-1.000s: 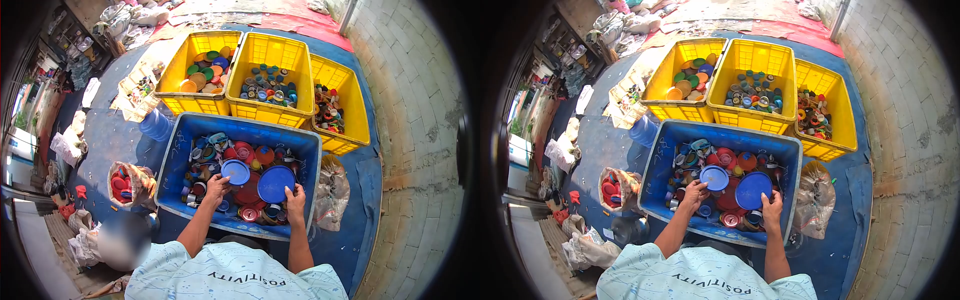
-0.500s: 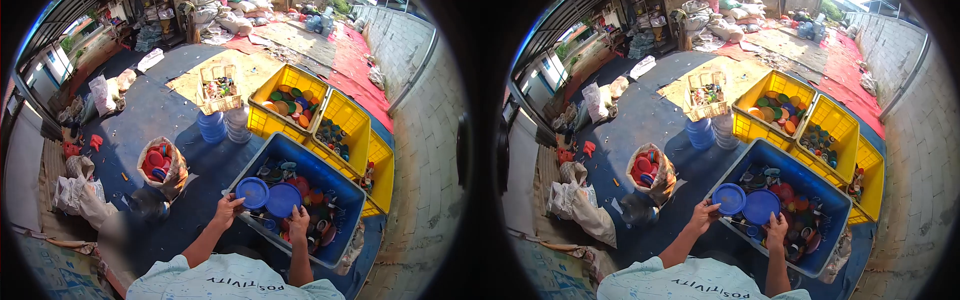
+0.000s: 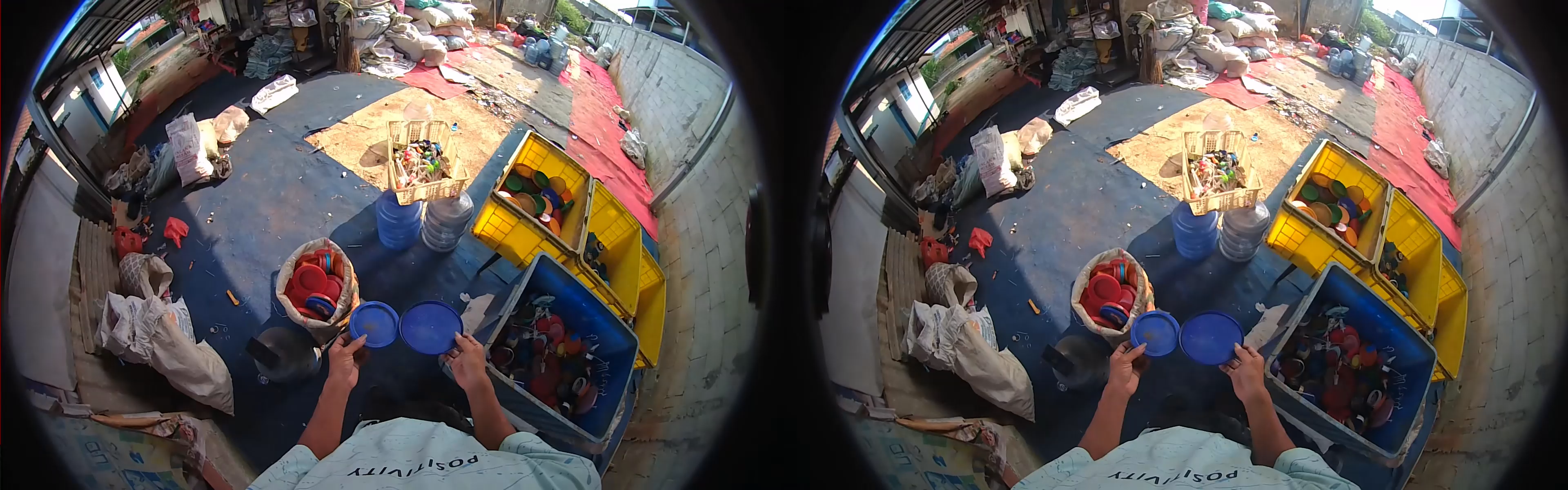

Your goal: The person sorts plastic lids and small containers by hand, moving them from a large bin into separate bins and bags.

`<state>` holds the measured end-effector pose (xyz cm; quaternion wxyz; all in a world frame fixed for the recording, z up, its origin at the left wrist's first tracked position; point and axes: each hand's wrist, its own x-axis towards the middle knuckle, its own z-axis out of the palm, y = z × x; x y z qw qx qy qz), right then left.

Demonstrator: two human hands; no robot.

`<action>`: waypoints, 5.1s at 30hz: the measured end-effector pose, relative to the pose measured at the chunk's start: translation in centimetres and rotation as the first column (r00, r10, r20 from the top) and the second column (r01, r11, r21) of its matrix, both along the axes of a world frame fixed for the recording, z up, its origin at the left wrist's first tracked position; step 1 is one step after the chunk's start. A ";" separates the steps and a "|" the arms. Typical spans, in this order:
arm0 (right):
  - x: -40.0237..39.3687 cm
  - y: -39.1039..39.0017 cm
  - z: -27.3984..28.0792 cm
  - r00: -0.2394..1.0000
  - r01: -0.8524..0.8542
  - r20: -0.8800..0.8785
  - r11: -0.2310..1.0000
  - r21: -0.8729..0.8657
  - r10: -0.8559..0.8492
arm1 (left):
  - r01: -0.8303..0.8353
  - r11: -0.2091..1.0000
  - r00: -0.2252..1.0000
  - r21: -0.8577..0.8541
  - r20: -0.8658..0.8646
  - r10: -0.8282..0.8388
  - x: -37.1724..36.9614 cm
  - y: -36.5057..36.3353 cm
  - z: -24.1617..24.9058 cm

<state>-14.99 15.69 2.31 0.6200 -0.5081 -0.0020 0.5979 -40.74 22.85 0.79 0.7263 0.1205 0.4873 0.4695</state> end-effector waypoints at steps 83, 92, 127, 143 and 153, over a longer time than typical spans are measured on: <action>-9.3 -16.1 -0.6 -0.419 0.834 0.579 -0.548 -0.058 -0.699 | 0.976 -0.203 -0.195 0.077 -0.107 -0.975 41.3 -0.5 -0.6; 6.2 -24.3 -0.7 -0.023 0.999 0.847 0.012 0.035 -0.531 | 0.991 -0.129 -0.128 -0.024 0.051 -0.990 45.8 -7.9 -5.3; 47.9 -23.8 -20.5 0.217 0.015 0.472 0.481 -0.877 0.854 | 0.335 0.922 0.922 -0.193 -0.136 -0.364 44.1 -22.9 -1.4; 44.4 -27.1 -6.6 0.586 -0.001 0.782 0.966 -0.258 0.210 | 0.592 0.798 0.769 -0.114 -0.215 -0.602 47.9 -20.3 -4.5; 40.4 -28.3 -4.6 0.959 0.282 0.038 0.957 -0.065 -0.280 | 0.749 0.653 0.657 -0.112 0.003 -0.754 48.2 -19.1 -6.1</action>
